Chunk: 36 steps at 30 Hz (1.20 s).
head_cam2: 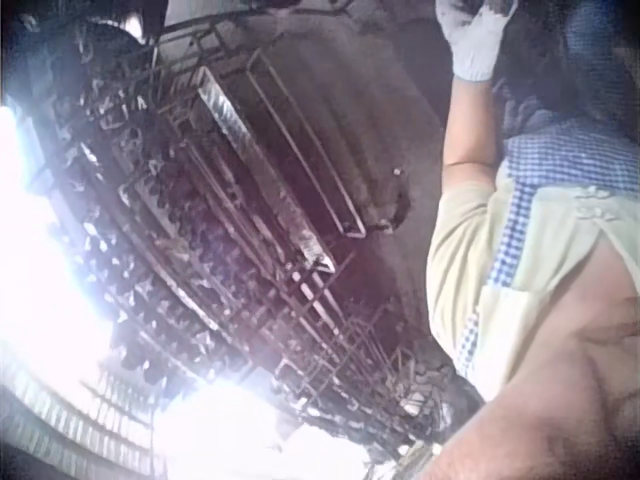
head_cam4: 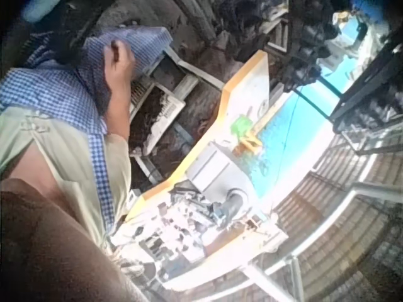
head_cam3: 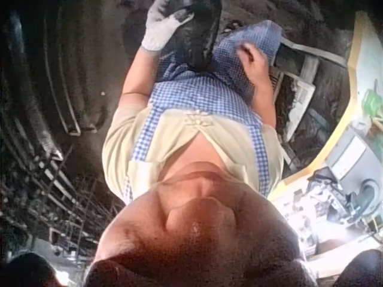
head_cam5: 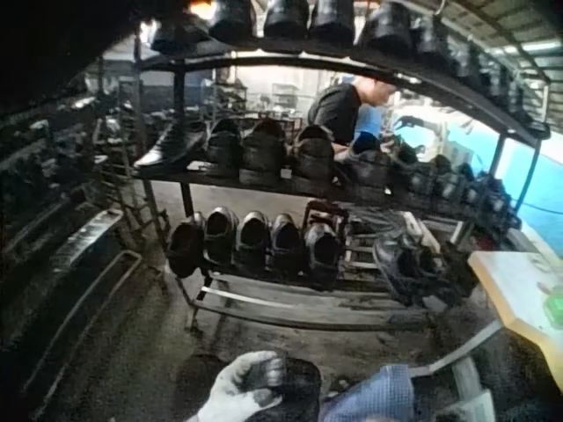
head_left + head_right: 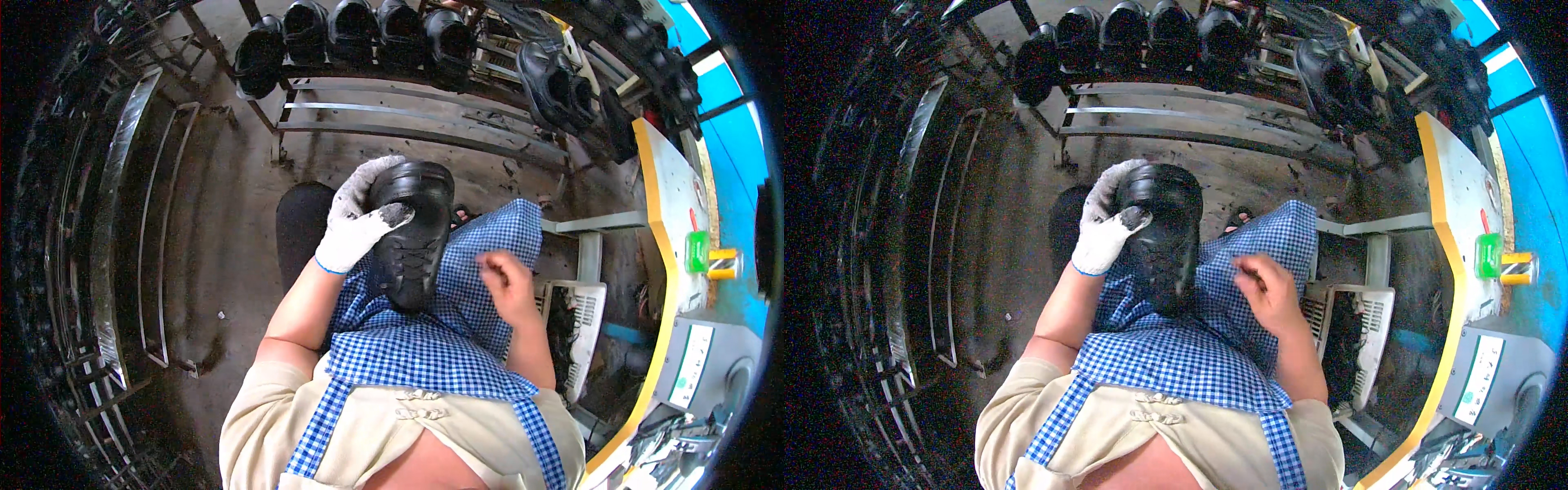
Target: The person sits on the floor and uses a small metal tool to scrape and clean the soles and edges of black shoes. They pick up shoes from a nearby rack, work on them one by one, and place them back on the rack after cleaning.
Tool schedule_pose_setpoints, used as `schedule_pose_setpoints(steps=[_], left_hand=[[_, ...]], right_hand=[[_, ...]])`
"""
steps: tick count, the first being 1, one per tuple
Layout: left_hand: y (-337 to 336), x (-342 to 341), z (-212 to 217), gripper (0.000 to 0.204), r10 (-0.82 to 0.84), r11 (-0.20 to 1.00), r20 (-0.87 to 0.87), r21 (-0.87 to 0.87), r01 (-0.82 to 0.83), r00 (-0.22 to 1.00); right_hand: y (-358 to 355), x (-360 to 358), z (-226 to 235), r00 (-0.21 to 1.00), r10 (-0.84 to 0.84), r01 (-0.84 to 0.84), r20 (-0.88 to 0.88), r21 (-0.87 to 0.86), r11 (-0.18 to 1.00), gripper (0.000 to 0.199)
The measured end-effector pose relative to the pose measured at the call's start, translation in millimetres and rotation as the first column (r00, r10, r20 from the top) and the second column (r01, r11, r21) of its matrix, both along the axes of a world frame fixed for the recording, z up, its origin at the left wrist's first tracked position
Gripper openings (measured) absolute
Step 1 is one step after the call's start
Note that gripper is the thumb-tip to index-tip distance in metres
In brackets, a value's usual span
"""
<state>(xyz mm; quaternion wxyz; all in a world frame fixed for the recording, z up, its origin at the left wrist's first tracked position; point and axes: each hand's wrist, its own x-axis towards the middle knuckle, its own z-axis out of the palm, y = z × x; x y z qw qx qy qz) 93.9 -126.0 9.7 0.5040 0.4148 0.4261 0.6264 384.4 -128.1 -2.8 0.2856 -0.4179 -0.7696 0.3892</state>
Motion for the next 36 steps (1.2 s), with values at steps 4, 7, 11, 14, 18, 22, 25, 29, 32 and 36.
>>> schedule_pose_setpoints(steps=[4, 7, 11, 14, 18, 22, 25, 29, 32, 36], left_hand=[[-0.9, 4.9, 7.5, 0.073, -0.190, 0.982, 0.017, -0.014, 0.191, 0.982], [-1.7, 11.7, 15.1, 0.070, -0.248, 0.969, -0.044, -0.030, 0.247, 0.968], [-6.8, 15.0, 16.1, 0.069, -0.259, 0.965, -0.058, -0.062, 0.256, 0.964], [-7.8, 15.2, 11.5, 0.067, -0.247, 0.967, -0.050, -0.080, 0.243, 0.968], [-5.6, 18.3, 10.6, 0.066, -0.215, 0.972, -0.094, -0.121, 0.203, 0.972], [-6.0, 21.5, 5.1, 0.066, -0.212, 0.974, -0.088, -0.104, 0.202, 0.973], [-4.9, 22.2, 5.5, 0.068, -0.204, 0.972, -0.111, -0.141, 0.187, 0.973], [-7.9, 23.3, 8.8, 0.073, -0.200, 0.966, -0.092, -0.185, 0.181, 0.975], [-6.9, 21.9, 5.2, 0.068, -0.193, 0.974, -0.092, -0.141, 0.179, 0.977], [-6.2, 19.6, 3.7, 0.065, -0.183, 0.978, -0.079, -0.119, 0.173, 0.980]], right_hand=[[25.6, -22.8, 54.9, 0.998, 0.058, -0.041, -0.032, 0.389, 0.920, 0.031], [36.3, -33.8, 84.3, 0.993, 0.108, -0.121, 0.053, 0.448, 0.886, 0.039], [39.6, -36.6, 95.6, 0.972, 0.133, -0.214, 0.194, 0.495, 0.842, 0.042], [37.3, -39.9, 95.2, 0.965, 0.095, -0.210, 0.245, 0.505, 0.837, 0.041], [36.8, -40.4, 90.9, 0.964, 0.078, -0.197, 0.253, 0.488, 0.851, 0.039], [39.4, -35.4, 91.5, 0.968, 0.115, -0.201, 0.224, 0.416, 0.887, 0.038], [41.7, -33.3, 86.6, 0.963, 0.040, -0.173, 0.268, 0.498, 0.850, 0.038], [39.9, -28.1, 95.2, 0.957, 0.072, -0.194, 0.281, 0.435, 0.879, 0.036], [41.4, -26.8, 95.7, 0.960, 0.068, -0.184, 0.273, 0.427, 0.885, 0.035], [43.0, -18.8, 107.0, 0.938, 0.038, -0.201, 0.344, 0.453, 0.869, 0.033]])
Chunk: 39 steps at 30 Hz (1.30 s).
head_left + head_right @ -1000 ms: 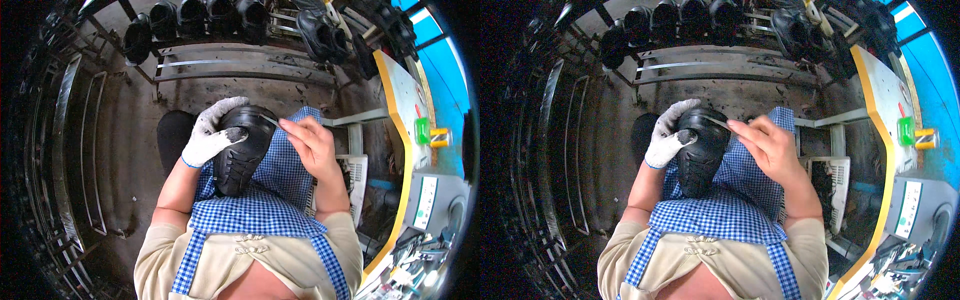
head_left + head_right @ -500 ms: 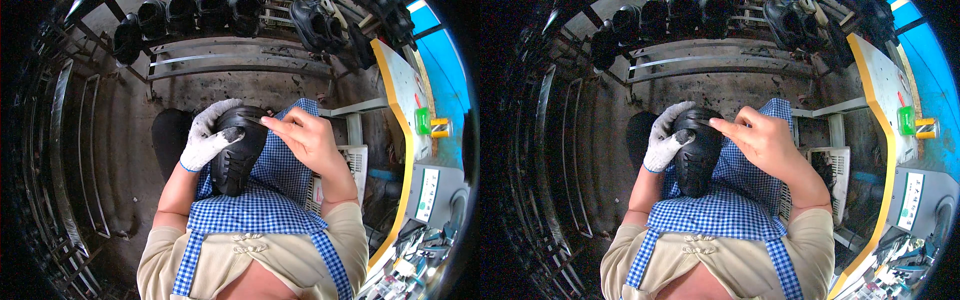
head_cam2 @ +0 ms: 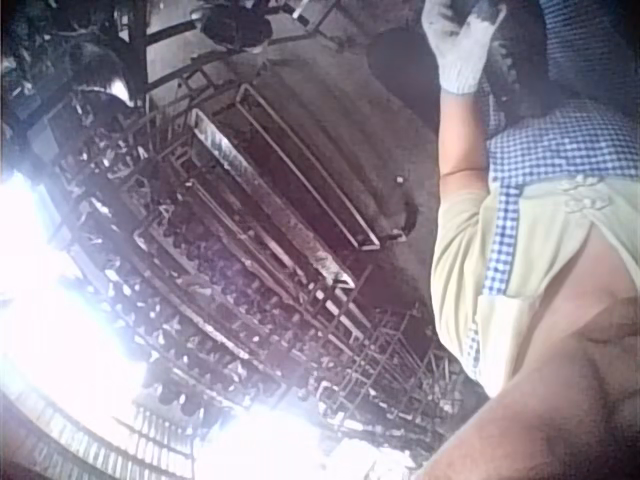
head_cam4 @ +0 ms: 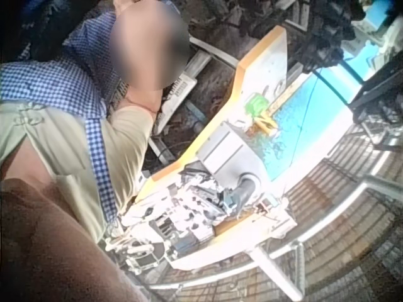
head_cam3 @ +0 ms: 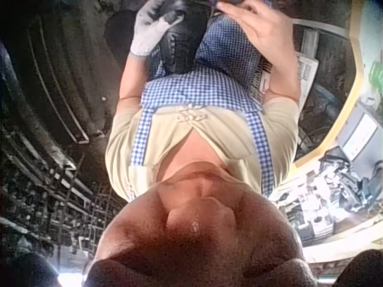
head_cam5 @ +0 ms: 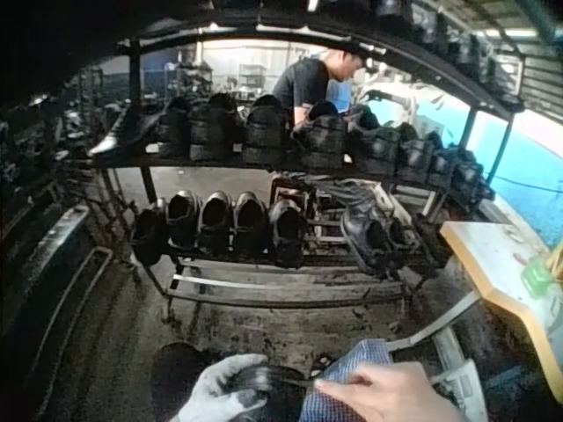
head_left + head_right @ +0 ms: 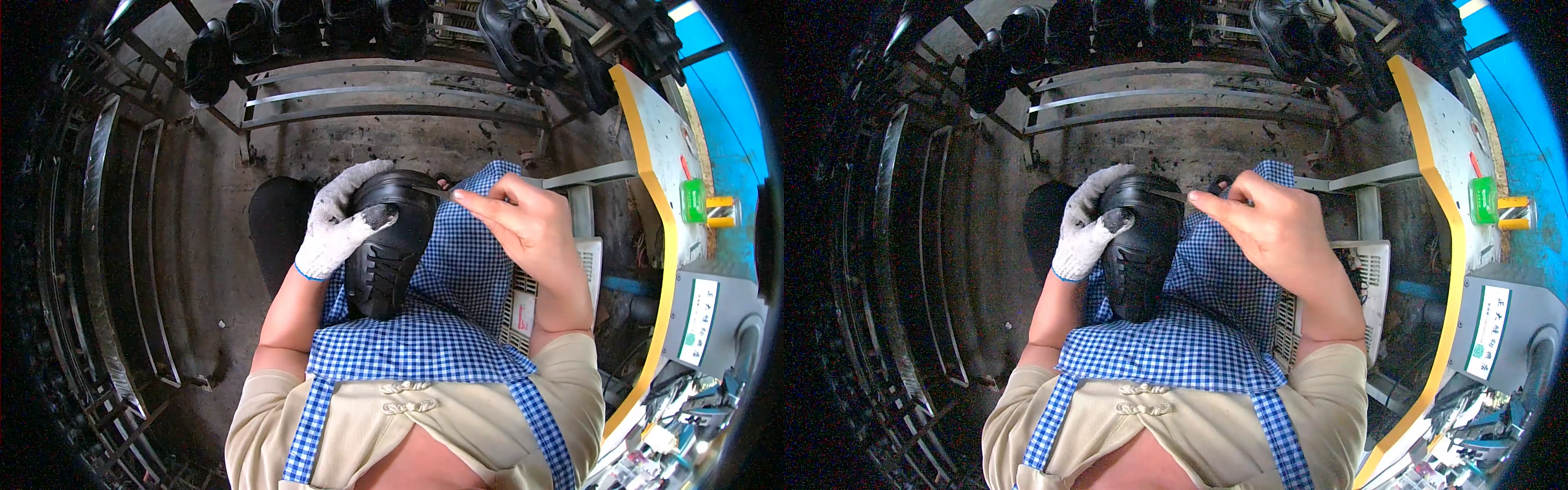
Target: The person sits on the floor and uses a small metal tool to scrape and clean the soles and edges of black shoes. They pick up shoes from a nearby rack, work on them one by one, and place them back on the rack after cleaning.
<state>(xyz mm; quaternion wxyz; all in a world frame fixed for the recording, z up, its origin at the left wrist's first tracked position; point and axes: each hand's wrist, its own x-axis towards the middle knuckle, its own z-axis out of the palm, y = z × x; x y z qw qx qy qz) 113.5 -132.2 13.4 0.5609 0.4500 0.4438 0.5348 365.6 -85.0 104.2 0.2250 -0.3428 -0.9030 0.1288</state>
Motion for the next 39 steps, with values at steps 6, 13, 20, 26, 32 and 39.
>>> schedule_pose_setpoints(steps=[6, 13, 20, 26, 32, 39], left_hand=[[1.2, 1.5, 2.0, 0.064, -0.012, 1.000, 0.005, -0.005, 0.012, 1.000], [1.4, -7.9, -0.8, 0.061, 0.021, 1.000, -0.029, 0.021, -0.021, 0.999], [20.6, -42.1, -42.6, 0.059, 0.403, 0.913, 0.399, -0.119, -0.389, 0.824], [42.0, -58.7, -54.2, 0.071, 0.333, 0.923, 0.885, -0.236, -0.303, 0.326], [42.8, -43.8, -64.4, 0.065, 0.367, 0.927, 0.842, -0.298, -0.227, 0.394], [24.4, -53.9, -92.7, 0.045, 0.342, 0.930, 0.513, -0.305, -0.205, 0.787]], right_hand=[[0.0, -13.6, 0.3, 0.999, 0.024, -0.023, -0.024, 0.055, 0.998, 0.033], [8.5, -10.7, -26.4, 0.970, -0.046, 0.038, -0.238, -0.038, 0.999, 0.033], [-1.4, 17.9, -95.2, 0.966, -0.229, 0.150, -0.117, -0.463, 0.874, 0.080], [-37.8, 2.0, -128.6, 0.953, -0.095, -0.020, -0.288, -0.373, 0.928, 0.101], [-36.7, -9.7, -106.1, 0.909, 0.081, -0.181, -0.408, -0.211, 0.961, 0.104], [-8.8, -15.1, -81.6, 0.520, -0.418, -0.355, -0.745, -0.634, 0.687, 0.109]])
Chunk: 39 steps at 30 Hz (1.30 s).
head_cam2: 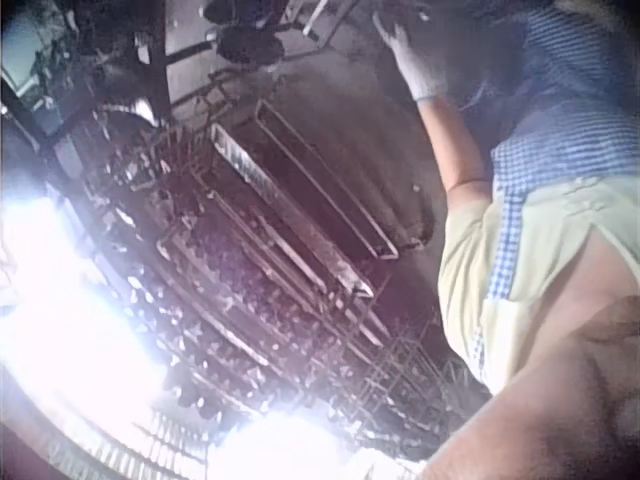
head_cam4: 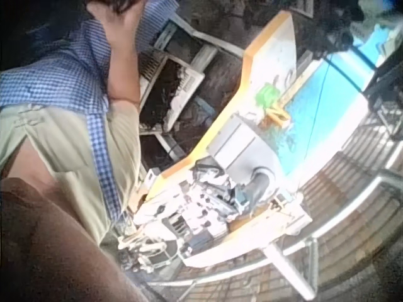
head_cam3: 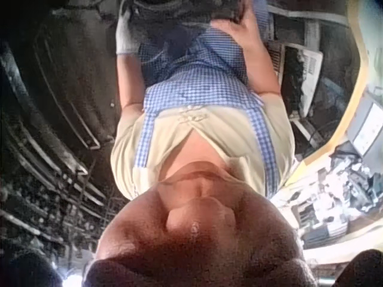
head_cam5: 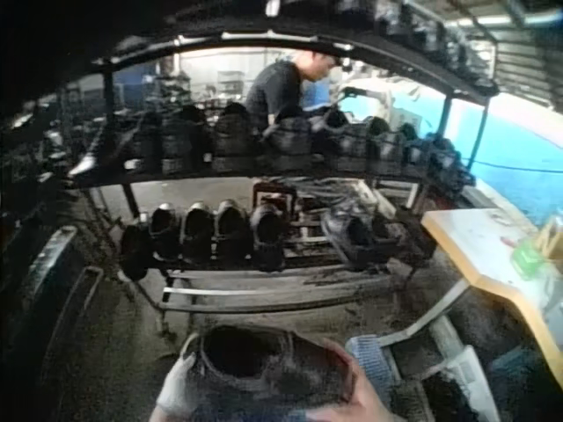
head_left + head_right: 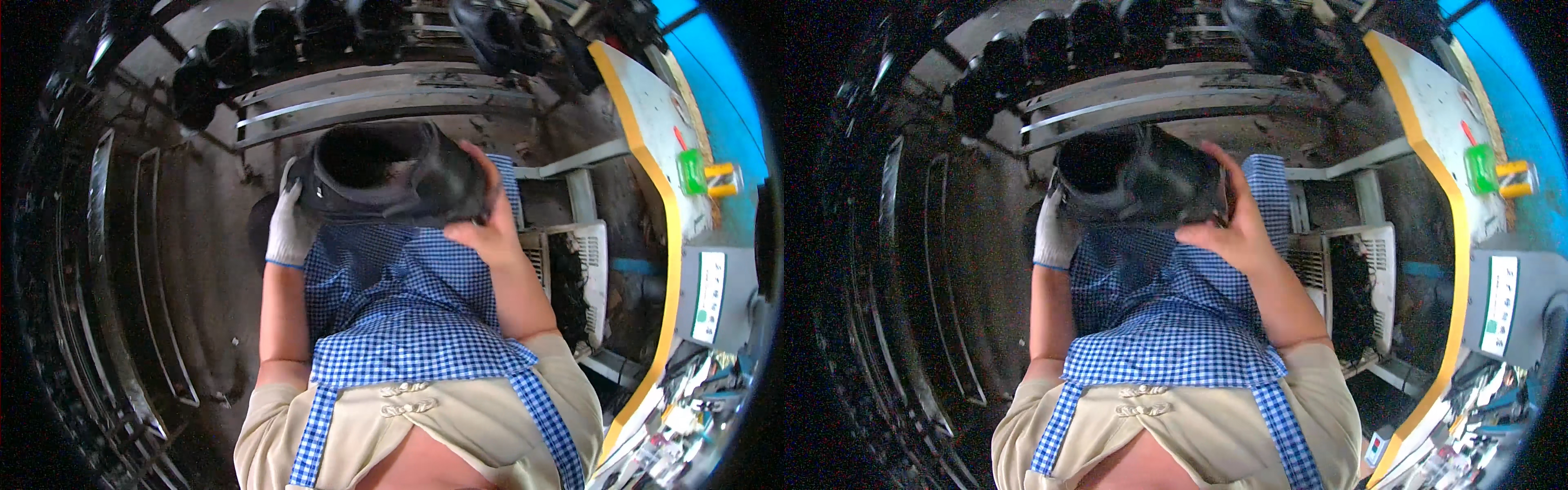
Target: The person sits on the floor and uses a small metal tool to scrape and clean the soles and edges of black shoes. They pick up shoes from a nearby rack, work on them one by one, and place them back on the rack after cleaning.
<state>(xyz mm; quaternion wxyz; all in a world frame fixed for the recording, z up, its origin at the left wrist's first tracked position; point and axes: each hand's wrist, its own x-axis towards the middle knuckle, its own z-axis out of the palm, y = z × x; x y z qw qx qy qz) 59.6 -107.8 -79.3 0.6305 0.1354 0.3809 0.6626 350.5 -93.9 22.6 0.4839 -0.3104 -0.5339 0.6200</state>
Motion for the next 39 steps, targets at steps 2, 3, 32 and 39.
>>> schedule_pose_setpoints(steps=[2, 3, 32, 39], left_hand=[[-6.0, -2.1, -4.6, 0.047, -0.111, 0.993, 0.002, -0.029, 0.111, 0.994], [-9.0, -3.9, -4.3, 0.047, -0.138, 0.989, -0.004, -0.046, 0.138, 0.990], [-9.1, 35.2, 69.9, 0.031, -0.113, 0.902, -0.685, 0.233, 0.364, 0.719], [-21.1, 58.7, 103.5, 0.029, -0.154, 0.894, -0.623, 0.242, 0.377, 0.767]], right_hand=[[9.7, 0.6, 0.2, 0.998, -0.034, 0.031, -0.060, -0.053, 0.998, 0.100], [11.4, -0.6, -0.2, 0.997, -0.054, 0.049, -0.055, -0.097, 0.994, 0.098], [28.5, -34.2, 2.7, 0.775, -0.147, -0.153, 0.614, 0.409, 0.900, 0.088], [31.0, -28.1, 24.9, 0.807, -0.310, -0.104, 0.502, 0.639, 0.762, 0.030]])
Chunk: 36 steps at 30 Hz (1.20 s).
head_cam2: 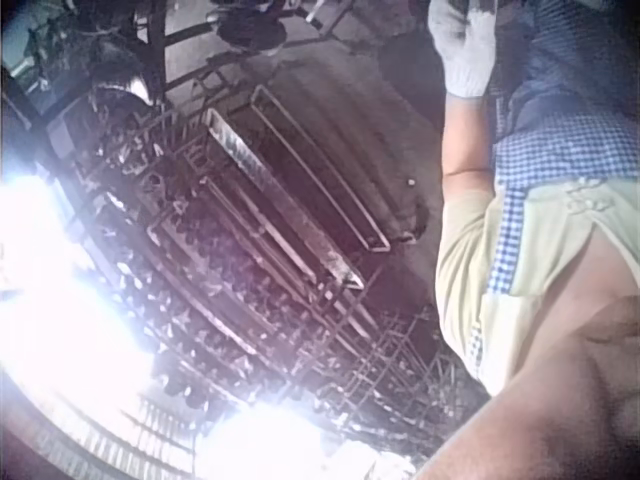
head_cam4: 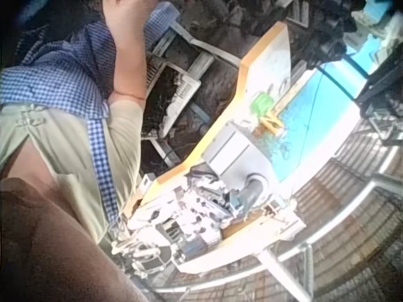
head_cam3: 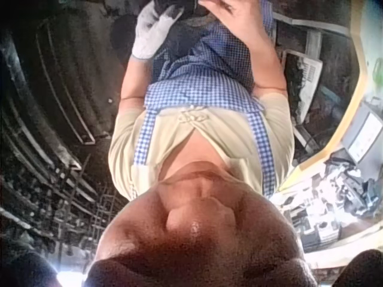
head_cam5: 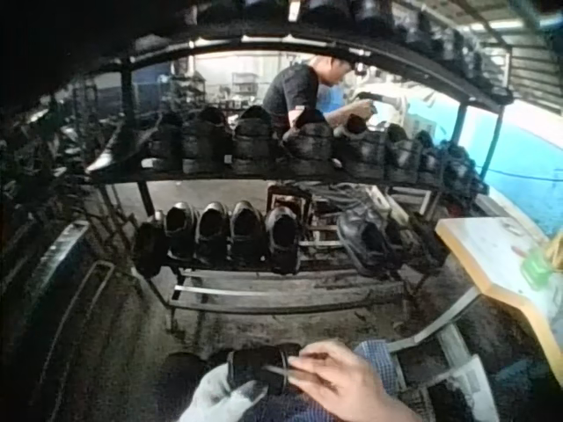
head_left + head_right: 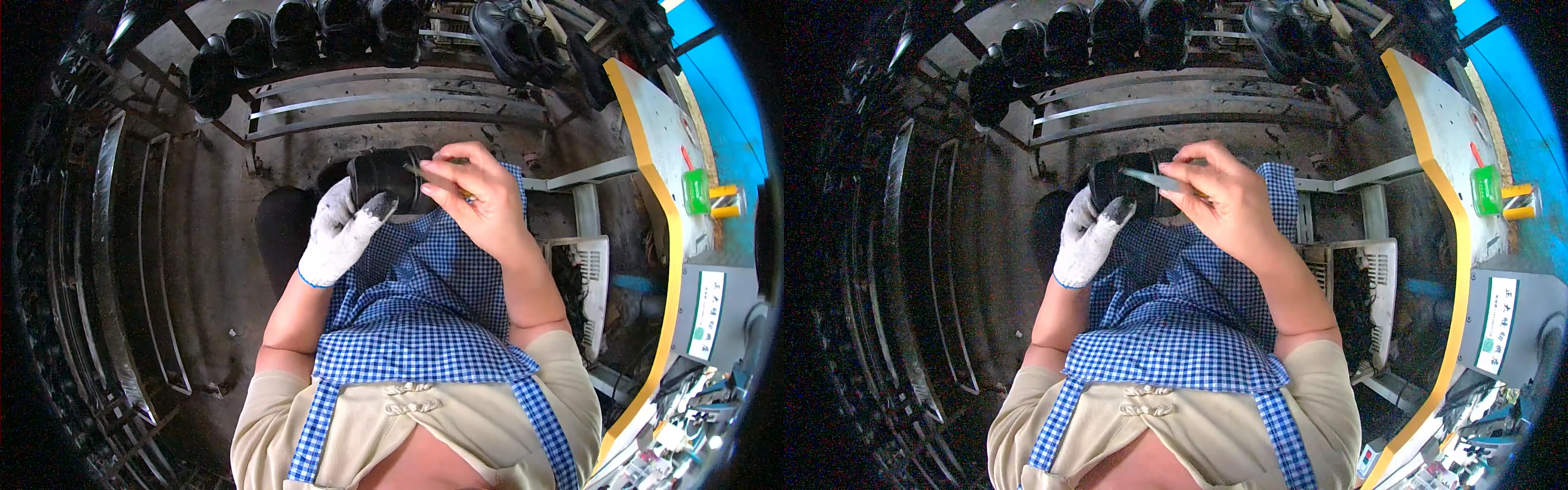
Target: The person sits on the floor and uses a small metal tool to scrape and clean the soles and edges of black shoes. They pick up shoes from a nearby rack, work on them one by one, and place them back on the rack after cleaning.
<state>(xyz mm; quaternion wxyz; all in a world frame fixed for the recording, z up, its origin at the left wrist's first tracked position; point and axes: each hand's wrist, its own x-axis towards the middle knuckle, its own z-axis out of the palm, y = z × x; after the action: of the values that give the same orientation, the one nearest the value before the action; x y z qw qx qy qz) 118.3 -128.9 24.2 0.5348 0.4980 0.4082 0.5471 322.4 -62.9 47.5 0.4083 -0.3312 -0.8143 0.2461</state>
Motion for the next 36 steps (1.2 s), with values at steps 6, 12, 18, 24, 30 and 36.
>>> schedule_pose_setpoints(steps=[6, 12, 18, 24, 30, 36], left_hand=[[0.5, 2.3, -12.3, 0.026, 0.115, 0.981, -0.275, 0.183, -0.066, 0.955], [-0.4, -1.6, -12.6, 0.027, 0.202, 0.964, -0.431, 0.248, -0.100, 0.879], [0.0, 5.5, -9.1, 0.023, 0.184, 0.970, -0.282, 0.209, -0.127, 0.942], [-2.4, 4.7, -10.2, 0.024, 0.200, 0.969, -0.352, 0.211, -0.131, 0.914], [6.8, 13.5, -25.0, 0.024, 0.517, 0.782, -0.397, 0.579, -0.231, 0.758], [27.4, -2.6, -21.4, 0.025, 0.452, 0.891, -0.002, 0.040, -0.451, 0.892]], right_hand=[[-1.3, -7.0, 10.2, 0.993, 0.021, -0.038, 0.118, 0.142, 0.989, 0.023], [-2.1, -20.8, -4.9, 0.962, -0.062, 0.014, 0.265, 0.180, 0.984, 0.021], [15.0, -15.9, -34.3, 0.949, 0.165, -0.205, -0.269, -0.126, 0.971, 0.009], [-0.4, -22.9, -23.1, 1.000, -0.018, 0.016, 0.005, 0.247, 0.969, 0.031], [-8.4, -26.5, -28.1, 0.998, 0.066, -0.063, -0.022, 0.128, 0.990, 0.038], [-40.3, -31.4, -61.2, 0.974, 0.196, -0.216, -0.111, -0.225, 0.950, 0.031]])
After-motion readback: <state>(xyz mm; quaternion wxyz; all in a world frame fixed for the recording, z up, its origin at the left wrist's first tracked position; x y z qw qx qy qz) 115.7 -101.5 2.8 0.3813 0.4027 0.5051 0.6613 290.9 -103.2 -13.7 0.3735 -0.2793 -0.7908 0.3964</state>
